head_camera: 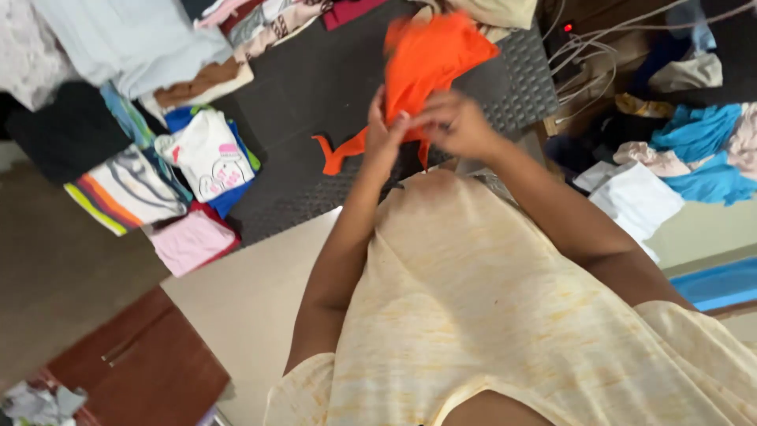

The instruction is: Fold various items of clothing and organize them in a pile.

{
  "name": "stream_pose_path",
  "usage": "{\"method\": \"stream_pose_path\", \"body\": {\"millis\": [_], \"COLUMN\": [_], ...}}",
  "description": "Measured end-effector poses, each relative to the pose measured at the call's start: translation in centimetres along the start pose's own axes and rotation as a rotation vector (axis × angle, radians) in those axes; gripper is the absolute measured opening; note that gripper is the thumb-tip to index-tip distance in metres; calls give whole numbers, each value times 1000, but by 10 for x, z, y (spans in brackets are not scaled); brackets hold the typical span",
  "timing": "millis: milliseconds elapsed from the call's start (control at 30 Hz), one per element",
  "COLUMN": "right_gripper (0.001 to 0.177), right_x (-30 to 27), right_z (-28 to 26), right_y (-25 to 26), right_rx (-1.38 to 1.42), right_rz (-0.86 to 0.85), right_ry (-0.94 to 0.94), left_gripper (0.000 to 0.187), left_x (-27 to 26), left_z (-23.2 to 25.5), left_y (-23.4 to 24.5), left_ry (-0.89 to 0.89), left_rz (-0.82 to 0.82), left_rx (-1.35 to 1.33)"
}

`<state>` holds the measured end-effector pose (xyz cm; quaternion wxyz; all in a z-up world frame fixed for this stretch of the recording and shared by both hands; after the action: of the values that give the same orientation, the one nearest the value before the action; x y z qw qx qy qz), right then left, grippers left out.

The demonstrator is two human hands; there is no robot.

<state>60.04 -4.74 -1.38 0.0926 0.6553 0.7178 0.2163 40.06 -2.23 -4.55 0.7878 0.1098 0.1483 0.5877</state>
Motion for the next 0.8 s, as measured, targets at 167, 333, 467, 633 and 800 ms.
{"method": "stream_pose_path", "body": {"millis": [167, 333, 467, 633, 800], "right_gripper": [28, 38, 35, 45, 47], "right_x": [-3, 20, 41, 58, 49], "right_z": [7, 8, -54, -74, -70], "right_y": [-48, -56, -57, -41, -64], "right_rx": [946, 968, 1518, 1733, 1849], "right_rz": [7, -167, -69, -14, -40], "right_ry": [-121, -745, -710, -597, -530], "left_gripper": [51, 52, 32, 35, 33], "left_x": [-1, -25, -41, -45, -46], "left_z": [-19, 31, 1, -11, 38], "left_y": [30, 73, 82, 130, 151], "left_ry": [318, 236, 266, 192, 142], "left_rz": [-7, -49, -123, 200, 160], "left_rx": [-973, -1050, -921, -858, -1645]}}
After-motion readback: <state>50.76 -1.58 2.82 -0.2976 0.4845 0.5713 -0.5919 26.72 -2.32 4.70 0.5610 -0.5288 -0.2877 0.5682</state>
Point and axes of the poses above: each hand's wrist, its own x-axis towards the middle knuckle, its own y-axis out of the back of the hand, z = x × y, the point moved 2 cm from there along x, towards the middle knuckle, and after that the axes turned 7 degrees about x, right-handed, at the moved point
